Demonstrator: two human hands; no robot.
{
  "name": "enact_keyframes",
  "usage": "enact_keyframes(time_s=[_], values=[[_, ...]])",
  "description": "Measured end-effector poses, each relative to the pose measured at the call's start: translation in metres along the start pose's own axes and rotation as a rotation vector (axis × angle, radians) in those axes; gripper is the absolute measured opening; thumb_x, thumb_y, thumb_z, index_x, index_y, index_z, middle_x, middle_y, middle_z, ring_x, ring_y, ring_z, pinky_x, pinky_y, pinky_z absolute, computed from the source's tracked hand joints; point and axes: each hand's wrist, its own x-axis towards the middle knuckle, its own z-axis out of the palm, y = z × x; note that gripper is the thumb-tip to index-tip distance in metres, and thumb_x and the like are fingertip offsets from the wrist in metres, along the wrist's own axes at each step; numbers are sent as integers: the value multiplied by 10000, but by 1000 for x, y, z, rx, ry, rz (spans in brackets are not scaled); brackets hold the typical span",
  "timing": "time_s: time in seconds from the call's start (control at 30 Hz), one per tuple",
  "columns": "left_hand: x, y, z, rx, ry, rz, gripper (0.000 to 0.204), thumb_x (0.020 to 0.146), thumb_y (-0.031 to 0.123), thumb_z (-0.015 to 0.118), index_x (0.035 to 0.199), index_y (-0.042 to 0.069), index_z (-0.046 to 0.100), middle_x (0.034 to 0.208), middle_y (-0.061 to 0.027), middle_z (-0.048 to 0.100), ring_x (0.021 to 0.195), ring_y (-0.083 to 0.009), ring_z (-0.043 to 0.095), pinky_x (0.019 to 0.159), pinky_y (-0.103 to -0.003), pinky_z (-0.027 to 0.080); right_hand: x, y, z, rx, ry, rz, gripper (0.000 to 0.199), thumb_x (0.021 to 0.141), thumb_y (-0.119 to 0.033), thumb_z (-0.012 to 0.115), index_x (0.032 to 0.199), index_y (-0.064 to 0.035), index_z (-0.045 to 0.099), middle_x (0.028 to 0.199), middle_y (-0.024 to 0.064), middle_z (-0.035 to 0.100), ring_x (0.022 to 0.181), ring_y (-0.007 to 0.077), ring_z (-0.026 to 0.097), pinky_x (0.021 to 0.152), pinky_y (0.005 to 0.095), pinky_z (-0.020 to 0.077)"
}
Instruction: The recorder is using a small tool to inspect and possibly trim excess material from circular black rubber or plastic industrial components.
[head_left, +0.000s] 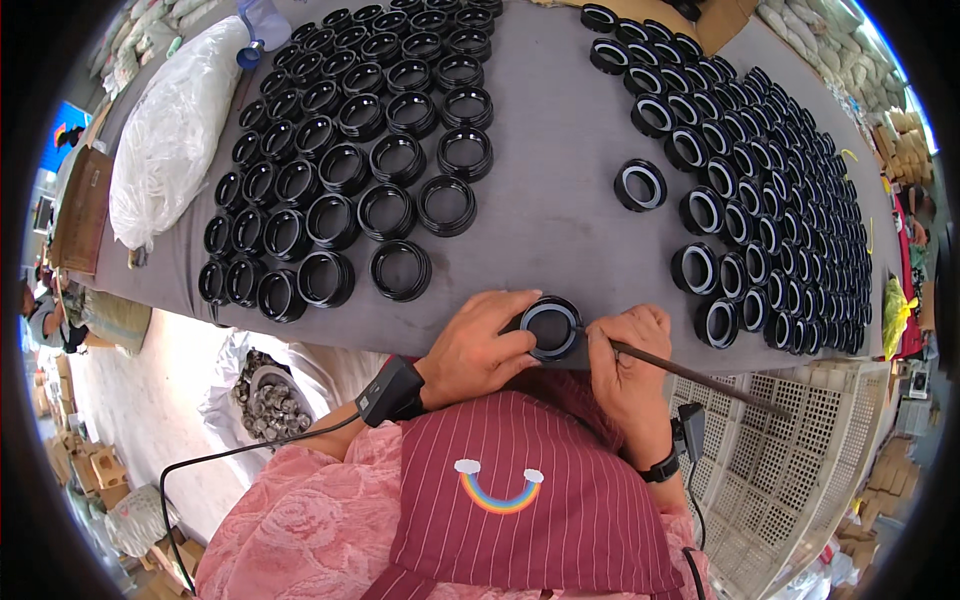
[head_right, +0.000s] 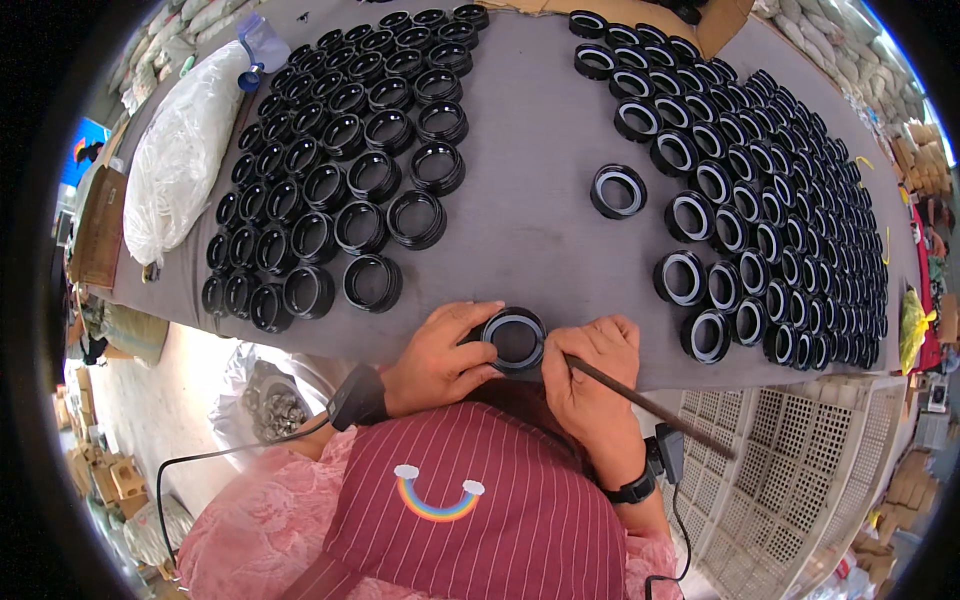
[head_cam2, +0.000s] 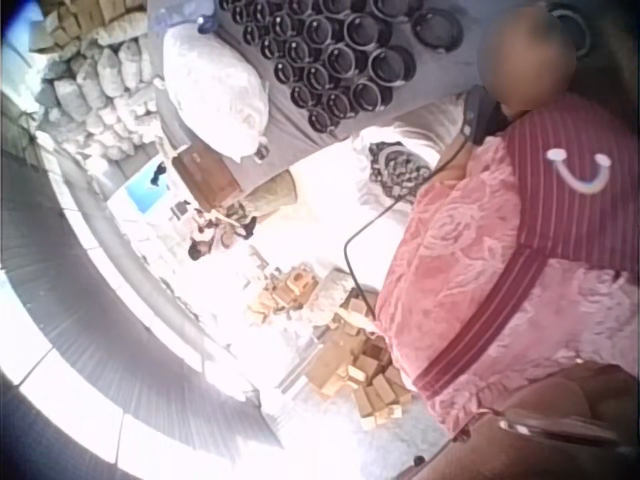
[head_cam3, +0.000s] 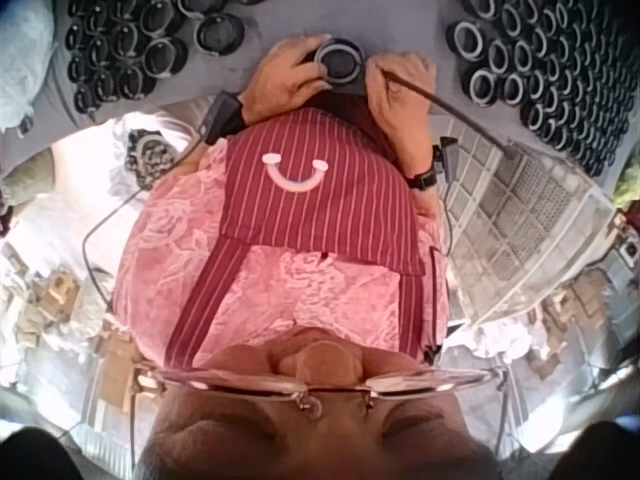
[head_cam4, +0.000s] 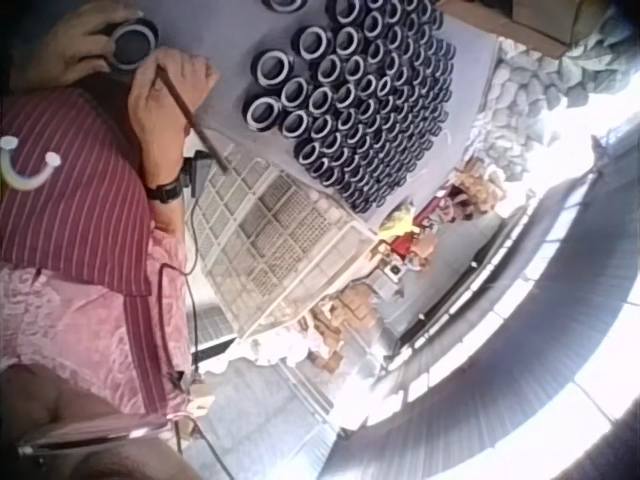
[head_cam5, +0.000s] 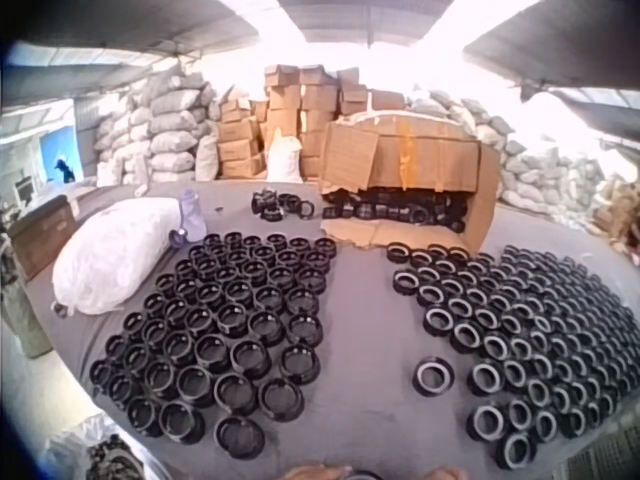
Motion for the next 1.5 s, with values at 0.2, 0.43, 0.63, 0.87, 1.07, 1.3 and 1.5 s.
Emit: enact_keyframes(time_s=[0.2, 0.43, 0.63, 0.87, 1.07, 1.3, 1.5], values=[[-1, -3, 0, -42, 2, 1, 265, 736, 153, 794, 946, 59, 663, 1356, -219, 546, 1194, -382, 559, 1005, -487, 427, 7, -6, 32, 274, 74, -24, 94, 781, -17, 689, 818, -88, 640, 734, 53, 642, 692, 262, 577, 795, 400, 418], [-1, 3, -3, 30, 66, 8, 233, 774, 211, 772, 904, 72, 636, 1315, -196, 596, 1127, -333, 599, 919, -455, 441, -6, 2, 34, 453, 108, 58, 84, 873, -50, 591, 816, -54, 652, 696, 45, 614, 696, 188, 569, 847, 386, 429], [-1, 18, -17, -99, 115, -359, 207, 930, 225, 631, 1000, 42, 566, 951, -202, 688, 815, -376, 643, 733, -470, 468, -30, 12, 20, 797, 419, 384, 199, 982, -141, 536, 881, 2, 631, 926, 101, 615, 699, 133, 565, 671, 278, 475], [2, 16, -29, 314, 170, -556, 253, 979, 234, 579, 1140, 52, 509, 721, -164, 672, 606, -366, 661, 538, -442, 507, -32, 5, 45, 758, 214, 456, 159, 984, -105, 529, 901, 0, 615, 897, 88, 607, 722, 142, 577, 657, 276, 463], [-26, 16, -34, 400, 299, -302, 279, 874, 185, 689, 1099, 69, 572, 778, -105, 680, 621, -300, 667, 546, -399, 513, -17, 6, 54, 456, 163, 379, 152, 968, -110, 569, 883, -1, 634, 838, 97, 641, 763, 195, 601, 724, 321, 470], [-57, 7, -44, 405, 315, -284, 296, 788, 165, 743, 1035, 59, 617, 932, -116, 663, 835, -310, 641, 737, -416, 486, 3, -7, 87, 352, 40, 232, 133, 946, -126, 588, 909, -32, 675, 827, 112, 688, 821, 283, 646, 793, 398, 464], [-61, 6, -56, 395, 345, -217, 376, 758, 237, 791, 1044, 51, 634, 982, -109, 646, 883, -302, 623, 748, -400, 460, 3, -12, 86, 353, 110, 269, 103, 901, -74, 601, 838, -46, 678, 822, 92, 710, 764, 274, 642, 806, 393, 451]])
